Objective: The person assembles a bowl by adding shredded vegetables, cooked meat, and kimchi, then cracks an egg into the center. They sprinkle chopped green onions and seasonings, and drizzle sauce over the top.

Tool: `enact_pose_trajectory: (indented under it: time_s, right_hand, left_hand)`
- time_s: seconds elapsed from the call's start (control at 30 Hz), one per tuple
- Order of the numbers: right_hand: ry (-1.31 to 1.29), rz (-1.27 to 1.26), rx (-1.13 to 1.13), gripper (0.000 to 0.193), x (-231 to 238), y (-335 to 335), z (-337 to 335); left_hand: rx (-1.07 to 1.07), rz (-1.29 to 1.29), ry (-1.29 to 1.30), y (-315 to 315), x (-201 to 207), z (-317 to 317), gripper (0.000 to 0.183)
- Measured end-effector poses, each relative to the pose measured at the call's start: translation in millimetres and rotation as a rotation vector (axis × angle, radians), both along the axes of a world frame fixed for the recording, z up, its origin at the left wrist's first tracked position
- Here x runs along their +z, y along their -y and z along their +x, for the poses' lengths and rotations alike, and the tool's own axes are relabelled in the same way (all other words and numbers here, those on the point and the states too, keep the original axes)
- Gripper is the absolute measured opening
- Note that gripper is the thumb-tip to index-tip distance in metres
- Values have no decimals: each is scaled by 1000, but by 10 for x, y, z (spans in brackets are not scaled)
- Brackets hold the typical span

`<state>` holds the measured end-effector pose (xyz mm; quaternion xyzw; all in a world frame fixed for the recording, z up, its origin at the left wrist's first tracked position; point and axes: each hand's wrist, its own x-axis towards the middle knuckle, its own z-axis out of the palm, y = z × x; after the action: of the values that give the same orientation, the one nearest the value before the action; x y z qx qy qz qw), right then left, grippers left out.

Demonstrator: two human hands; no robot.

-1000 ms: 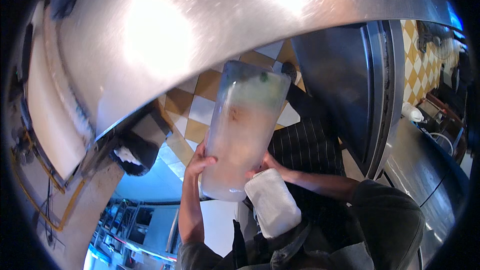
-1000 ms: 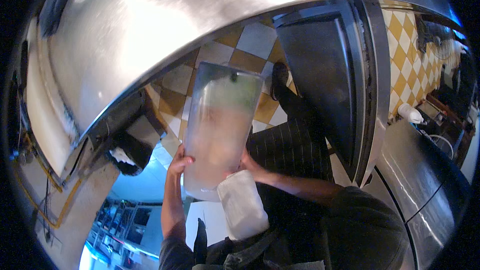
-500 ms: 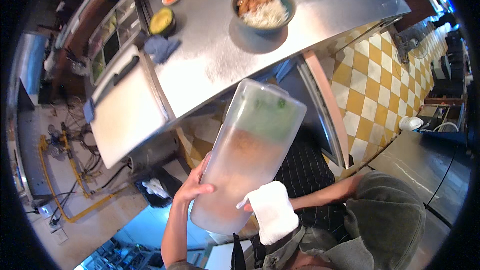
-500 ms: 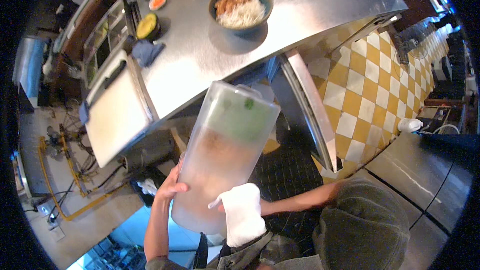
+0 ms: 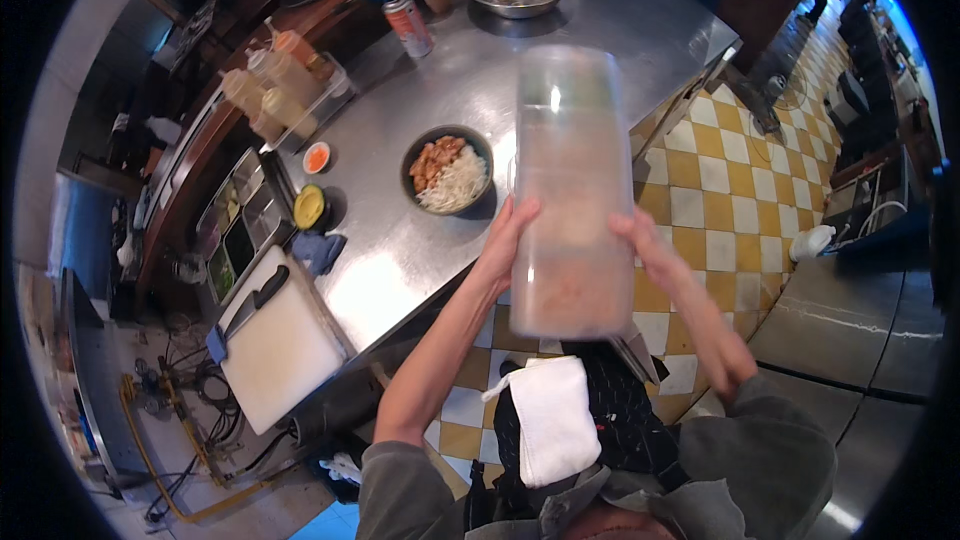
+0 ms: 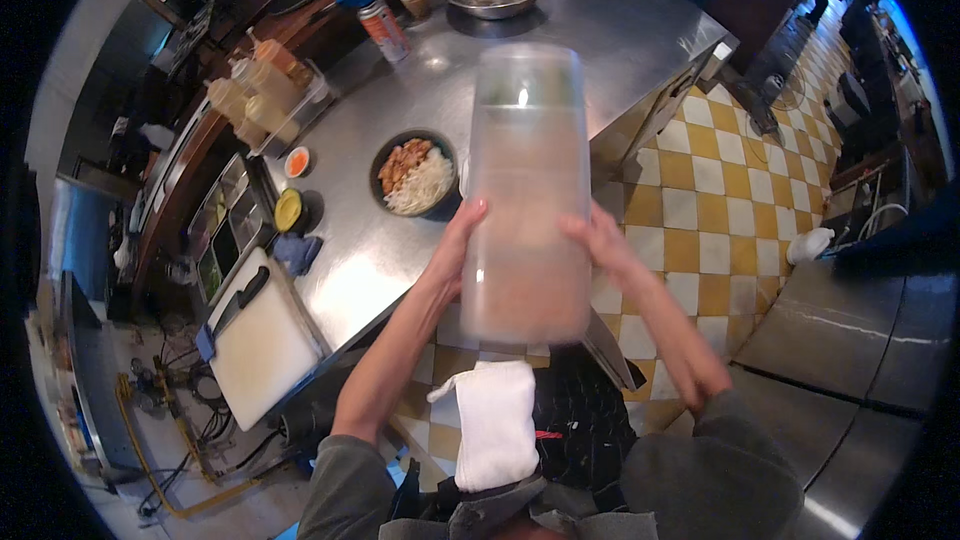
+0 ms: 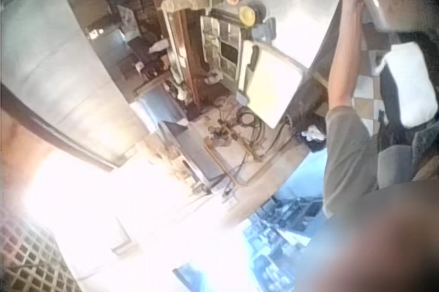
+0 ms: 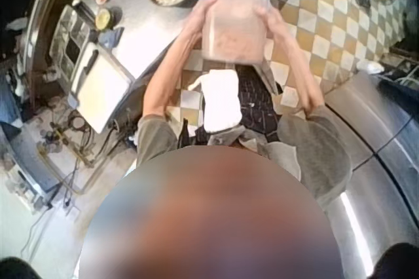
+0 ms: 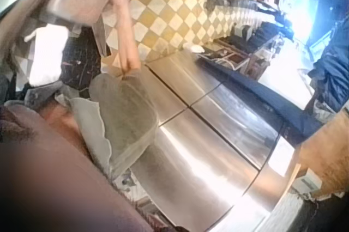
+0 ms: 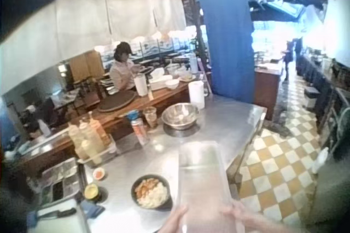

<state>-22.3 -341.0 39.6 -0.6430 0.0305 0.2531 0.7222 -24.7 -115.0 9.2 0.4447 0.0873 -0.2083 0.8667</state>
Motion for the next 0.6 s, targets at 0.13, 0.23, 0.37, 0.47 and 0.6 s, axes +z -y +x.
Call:
enact_pose_trajectory:
  time_s: [0.13, 0.23, 0.37, 0.47, 0.6]
  right_hand:
    - [-36, 82, 99, 55, -138, 275, 989]
    - [-84, 19, 205, 53, -196, 260, 1556]
    - [54, 20, 250, 50, -419, 237, 2112]
    - [248, -166, 218, 52, -392, 126, 2397]
    - [890, -784, 17, 54, -115, -258, 2149]
  left_hand:
    - [118, -211, -8, 451, -322, 607, 69]
    - [264, -160, -8, 540, -432, 840, 66]
    - [399, -5, 90, 581, -392, 1128, 64]
    - [509, 108, 107, 494, -261, 1350, 61]
    - [707, 320, 108, 267, -211, 1342, 42]
